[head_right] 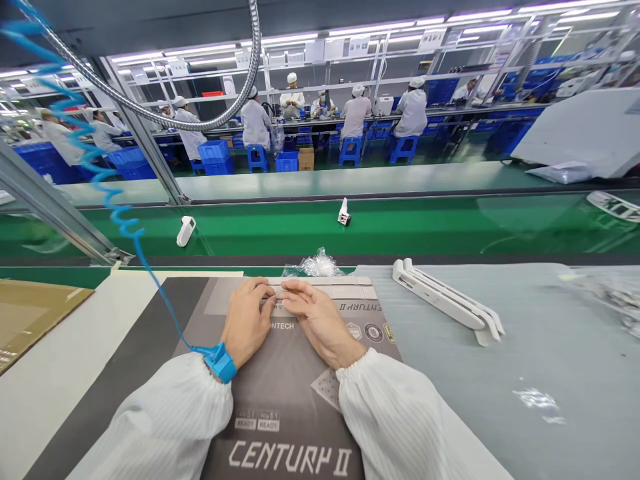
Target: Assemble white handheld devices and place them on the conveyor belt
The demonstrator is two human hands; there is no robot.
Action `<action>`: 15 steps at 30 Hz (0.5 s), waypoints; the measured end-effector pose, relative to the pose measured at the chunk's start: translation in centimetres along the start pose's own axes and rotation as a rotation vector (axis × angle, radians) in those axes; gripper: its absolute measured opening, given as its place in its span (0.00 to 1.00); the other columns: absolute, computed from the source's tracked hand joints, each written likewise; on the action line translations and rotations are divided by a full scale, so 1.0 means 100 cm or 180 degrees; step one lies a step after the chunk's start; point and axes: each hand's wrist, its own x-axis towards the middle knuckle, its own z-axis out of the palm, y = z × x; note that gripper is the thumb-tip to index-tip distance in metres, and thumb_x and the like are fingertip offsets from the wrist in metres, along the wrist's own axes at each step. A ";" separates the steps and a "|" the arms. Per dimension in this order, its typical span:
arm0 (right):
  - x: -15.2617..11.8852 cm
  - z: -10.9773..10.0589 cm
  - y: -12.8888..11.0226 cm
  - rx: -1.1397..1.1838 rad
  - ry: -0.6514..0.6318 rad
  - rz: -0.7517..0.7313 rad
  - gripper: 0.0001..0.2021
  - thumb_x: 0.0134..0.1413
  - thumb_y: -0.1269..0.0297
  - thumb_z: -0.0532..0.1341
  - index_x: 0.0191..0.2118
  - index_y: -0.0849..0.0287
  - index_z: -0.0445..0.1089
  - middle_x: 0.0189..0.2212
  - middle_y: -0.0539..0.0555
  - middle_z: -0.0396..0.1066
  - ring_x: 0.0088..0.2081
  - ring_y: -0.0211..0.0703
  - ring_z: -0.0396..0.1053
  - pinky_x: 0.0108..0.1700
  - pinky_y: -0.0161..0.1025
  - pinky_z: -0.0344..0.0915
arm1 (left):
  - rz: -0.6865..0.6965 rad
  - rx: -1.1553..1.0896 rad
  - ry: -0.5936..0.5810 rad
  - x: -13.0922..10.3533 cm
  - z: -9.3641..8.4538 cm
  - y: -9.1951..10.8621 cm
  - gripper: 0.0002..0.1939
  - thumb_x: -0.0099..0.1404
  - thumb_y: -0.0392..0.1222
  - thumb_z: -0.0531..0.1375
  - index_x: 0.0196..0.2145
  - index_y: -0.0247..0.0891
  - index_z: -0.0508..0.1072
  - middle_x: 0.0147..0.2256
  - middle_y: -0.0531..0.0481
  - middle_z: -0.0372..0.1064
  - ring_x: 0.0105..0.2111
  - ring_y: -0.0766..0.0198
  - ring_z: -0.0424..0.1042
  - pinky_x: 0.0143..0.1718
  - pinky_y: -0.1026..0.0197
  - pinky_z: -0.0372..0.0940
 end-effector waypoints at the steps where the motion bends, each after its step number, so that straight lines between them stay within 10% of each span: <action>1: 0.000 0.000 0.000 0.0002 -0.0009 -0.0006 0.16 0.38 0.72 0.72 0.37 0.57 0.75 0.39 0.52 0.75 0.47 0.42 0.71 0.60 0.42 0.58 | 0.0001 -0.0012 0.0005 0.000 0.000 0.000 0.07 0.68 0.33 0.54 0.36 0.37 0.72 0.48 0.43 0.69 0.51 0.52 0.67 0.54 0.46 0.61; 15: -0.001 -0.001 0.000 -0.0031 -0.0064 0.0015 0.15 0.40 0.72 0.72 0.39 0.57 0.75 0.38 0.52 0.76 0.47 0.41 0.71 0.59 0.41 0.58 | -0.0012 -0.0125 0.0101 0.001 -0.001 0.000 0.07 0.67 0.33 0.54 0.36 0.38 0.72 0.48 0.43 0.69 0.51 0.53 0.68 0.54 0.47 0.61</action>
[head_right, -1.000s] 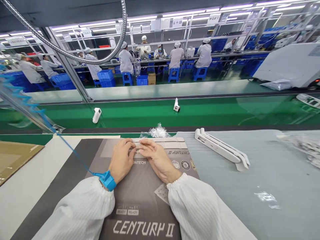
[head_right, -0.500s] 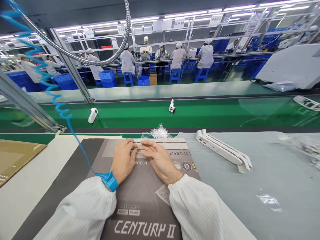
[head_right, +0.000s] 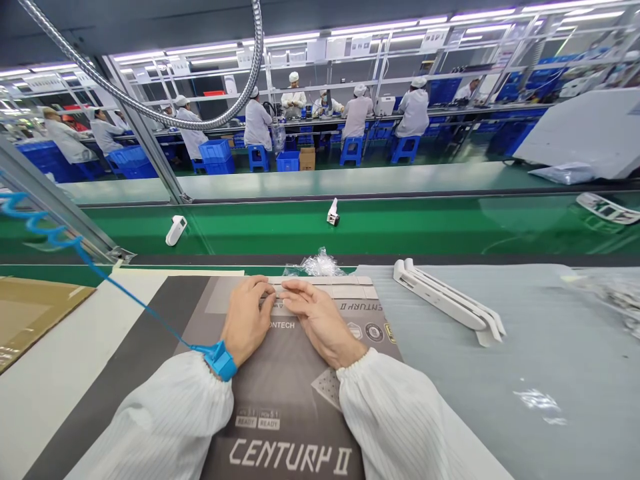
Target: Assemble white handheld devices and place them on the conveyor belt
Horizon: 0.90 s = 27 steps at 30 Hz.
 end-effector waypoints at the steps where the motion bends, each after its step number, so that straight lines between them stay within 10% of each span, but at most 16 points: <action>1: 0.000 0.000 0.000 0.0005 0.0020 0.0004 0.15 0.40 0.72 0.72 0.38 0.57 0.75 0.38 0.52 0.76 0.47 0.41 0.71 0.59 0.41 0.58 | 0.0009 0.0001 0.0014 0.000 0.000 0.000 0.07 0.67 0.33 0.54 0.35 0.38 0.72 0.48 0.43 0.69 0.51 0.53 0.68 0.54 0.47 0.61; 15: 0.002 -0.004 -0.028 -0.0848 0.0154 -0.0193 0.15 0.43 0.61 0.72 0.40 0.54 0.77 0.40 0.54 0.76 0.45 0.45 0.71 0.52 0.45 0.63 | -0.0057 -0.0160 0.0404 0.002 -0.001 -0.001 0.07 0.66 0.32 0.54 0.38 0.38 0.71 0.48 0.42 0.69 0.51 0.52 0.68 0.54 0.46 0.62; 22: 0.117 -0.043 -0.104 -0.3618 0.1218 -0.1078 0.09 0.50 0.64 0.64 0.38 0.57 0.75 0.39 0.57 0.77 0.42 0.49 0.73 0.48 0.47 0.66 | -0.0309 -0.0347 0.0431 0.005 -0.004 -0.002 0.08 0.66 0.31 0.54 0.39 0.39 0.71 0.48 0.42 0.69 0.51 0.51 0.68 0.53 0.44 0.62; 27: 0.197 -0.049 -0.096 -0.4221 0.1573 -0.1259 0.13 0.49 0.67 0.64 0.43 0.59 0.72 0.49 0.64 0.73 0.51 0.56 0.70 0.56 0.51 0.60 | -0.0276 -0.0300 0.0423 0.005 -0.003 -0.004 0.09 0.64 0.29 0.55 0.38 0.38 0.71 0.48 0.42 0.69 0.50 0.51 0.67 0.51 0.45 0.64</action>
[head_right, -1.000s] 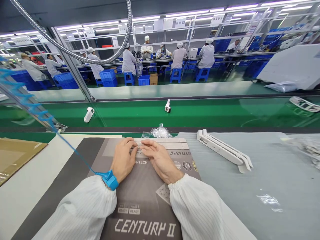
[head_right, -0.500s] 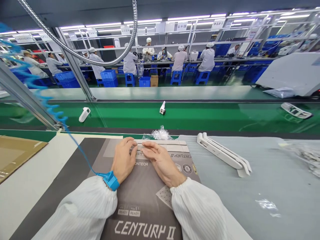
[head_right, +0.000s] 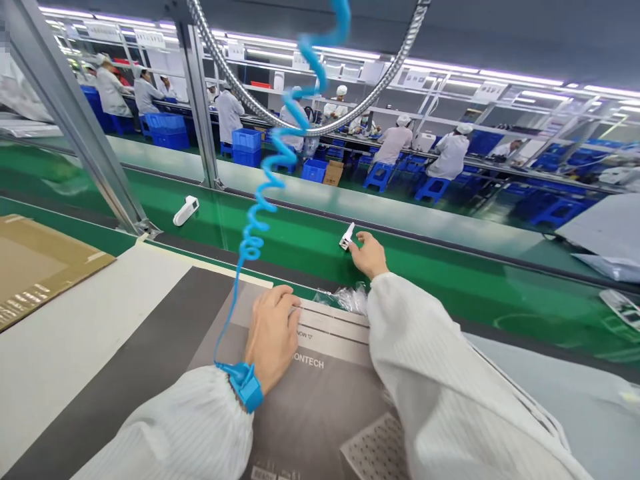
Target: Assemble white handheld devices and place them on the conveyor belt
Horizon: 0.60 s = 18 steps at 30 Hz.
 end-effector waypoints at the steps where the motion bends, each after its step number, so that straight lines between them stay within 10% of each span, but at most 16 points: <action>1: 0.004 0.011 0.000 -0.0032 0.0012 0.0009 0.13 0.48 0.66 0.64 0.43 0.59 0.71 0.49 0.64 0.73 0.53 0.57 0.69 0.56 0.52 0.60 | -0.0008 0.0006 0.0006 0.000 0.000 0.000 0.09 0.65 0.29 0.54 0.38 0.39 0.71 0.48 0.41 0.69 0.50 0.51 0.67 0.51 0.45 0.64; 7: -0.002 0.028 -0.009 0.0209 0.0005 0.0093 0.13 0.53 0.65 0.62 0.45 0.60 0.69 0.46 0.66 0.74 0.52 0.59 0.69 0.56 0.56 0.61 | -0.0092 -0.0054 0.0017 0.000 0.001 -0.001 0.08 0.66 0.31 0.54 0.38 0.39 0.71 0.47 0.42 0.69 0.49 0.51 0.68 0.51 0.45 0.64; 15: -0.095 -0.060 -0.051 0.2093 -0.1169 -0.0099 0.17 0.57 0.53 0.61 0.48 0.54 0.72 0.39 0.54 0.74 0.36 0.42 0.72 0.46 0.44 0.71 | -0.0039 -0.0600 0.0543 0.006 -0.014 0.009 0.20 0.71 0.43 0.52 0.58 0.36 0.64 0.62 0.38 0.59 0.63 0.50 0.57 0.63 0.45 0.54; 18: -0.144 -0.075 -0.055 0.2366 -0.1476 0.0027 0.20 0.56 0.48 0.62 0.49 0.54 0.72 0.39 0.52 0.73 0.37 0.42 0.71 0.47 0.45 0.71 | -0.0055 -0.1108 -0.0037 0.007 -0.022 0.015 0.22 0.70 0.48 0.52 0.58 0.38 0.65 0.58 0.41 0.66 0.58 0.52 0.64 0.59 0.49 0.60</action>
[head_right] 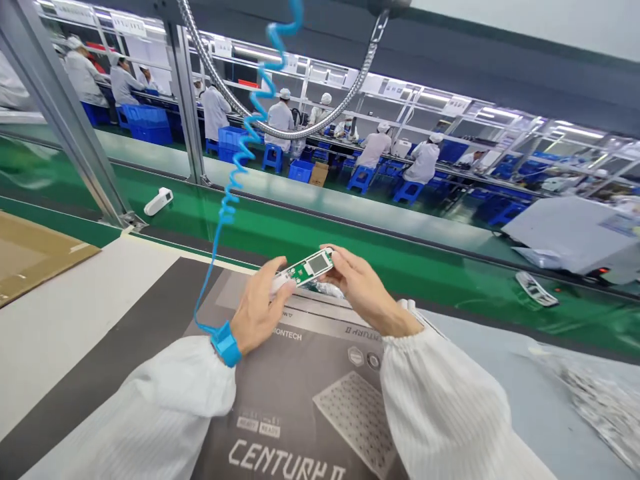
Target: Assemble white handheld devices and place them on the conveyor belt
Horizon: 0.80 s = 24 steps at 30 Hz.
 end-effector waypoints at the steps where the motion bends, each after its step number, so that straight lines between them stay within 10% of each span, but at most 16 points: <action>1: -0.013 0.003 0.002 -0.0090 0.0029 0.0011 0.21 0.57 0.46 0.61 0.50 0.53 0.71 0.40 0.53 0.72 0.38 0.42 0.71 0.47 0.46 0.71 | -0.0123 -0.0144 -0.0344 0.000 -0.001 0.003 0.20 0.70 0.48 0.53 0.55 0.38 0.68 0.52 0.43 0.71 0.52 0.54 0.70 0.54 0.52 0.64; 4: -0.037 0.004 0.012 -0.0948 0.0464 -0.0348 0.21 0.62 0.46 0.56 0.55 0.50 0.68 0.45 0.54 0.71 0.41 0.44 0.71 0.48 0.47 0.69 | -0.0440 -0.0132 -0.0917 -0.002 -0.003 0.008 0.14 0.68 0.46 0.54 0.46 0.40 0.75 0.38 0.48 0.77 0.38 0.58 0.74 0.41 0.58 0.66; 9: -0.050 -0.004 0.019 -0.2955 0.0918 -0.1887 0.09 0.60 0.56 0.62 0.42 0.52 0.74 0.44 0.54 0.71 0.41 0.44 0.70 0.44 0.44 0.64 | -0.0336 0.0260 -0.0853 -0.006 0.000 0.010 0.12 0.68 0.43 0.55 0.44 0.41 0.75 0.40 0.48 0.76 0.39 0.58 0.73 0.40 0.60 0.63; 14: -0.052 0.003 0.022 -0.4403 0.0961 -0.2427 0.06 0.62 0.66 0.60 0.33 0.54 0.73 0.36 0.50 0.76 0.39 0.44 0.69 0.45 0.46 0.55 | -0.0390 0.0510 -0.0860 -0.004 0.000 0.008 0.11 0.68 0.45 0.55 0.44 0.43 0.75 0.38 0.48 0.76 0.40 0.56 0.73 0.39 0.60 0.61; 18: -0.049 0.009 0.028 -0.4019 0.0656 -0.2174 0.07 0.63 0.69 0.59 0.32 0.55 0.70 0.36 0.49 0.76 0.40 0.42 0.69 0.47 0.45 0.54 | -0.1201 0.0773 -0.0496 0.006 -0.007 0.000 0.11 0.69 0.46 0.54 0.42 0.41 0.74 0.35 0.45 0.76 0.38 0.55 0.74 0.36 0.60 0.59; 24: -0.023 0.019 0.033 -0.2123 0.1125 -0.0861 0.09 0.59 0.56 0.61 0.33 0.56 0.71 0.33 0.51 0.74 0.34 0.42 0.67 0.40 0.40 0.60 | -0.1145 0.0049 -0.0387 0.010 -0.004 -0.013 0.09 0.68 0.45 0.55 0.35 0.40 0.72 0.31 0.50 0.75 0.30 0.62 0.72 0.31 0.63 0.59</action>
